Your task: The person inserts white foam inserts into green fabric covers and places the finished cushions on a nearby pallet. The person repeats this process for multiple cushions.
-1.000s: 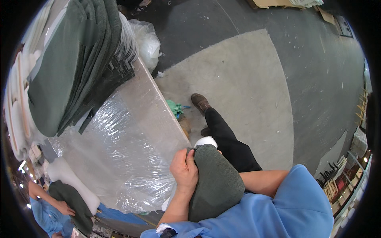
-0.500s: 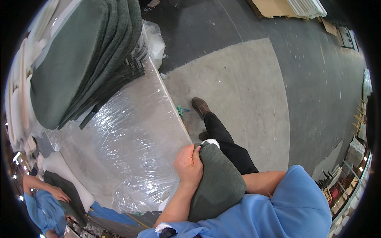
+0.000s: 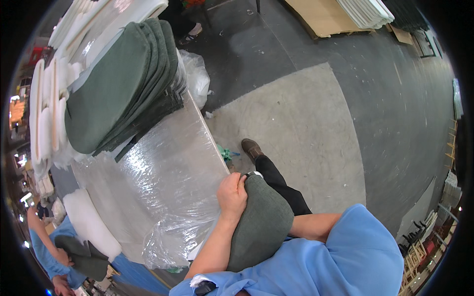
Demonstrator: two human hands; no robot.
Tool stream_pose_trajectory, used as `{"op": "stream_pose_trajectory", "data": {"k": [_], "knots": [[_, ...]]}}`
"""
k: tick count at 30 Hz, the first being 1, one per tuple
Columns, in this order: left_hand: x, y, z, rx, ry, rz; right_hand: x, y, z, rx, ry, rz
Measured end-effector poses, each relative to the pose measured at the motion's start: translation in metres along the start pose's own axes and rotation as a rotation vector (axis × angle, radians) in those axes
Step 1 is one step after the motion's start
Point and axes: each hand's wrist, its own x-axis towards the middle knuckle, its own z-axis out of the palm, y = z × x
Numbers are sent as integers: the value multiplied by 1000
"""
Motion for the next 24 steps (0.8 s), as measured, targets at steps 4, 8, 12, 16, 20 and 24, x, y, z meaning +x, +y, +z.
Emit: {"op": "stream_pose_trajectory", "data": {"k": [4, 8, 12, 16, 20, 24], "knots": [[0, -3, -4, -51, -31, 34, 5, -3, -9, -105, 39, -64], [-6, -2, -9, -49, 1, 26, 36, -48, -49, -294, -11, -286], [-12, 1, -10, -33, 44, 47, 42, -131, -63, -377, -422, -384], [-14, 1, -13, -16, 65, 100, 60, -160, -66, -554, -662, -494], [-15, 0, -11, -72, 73, 84, 63, -181, -70, -644, -776, -369], [-13, 10, -13, -114, 55, 71, 57, -200, -74, -700, -823, -243]]}}
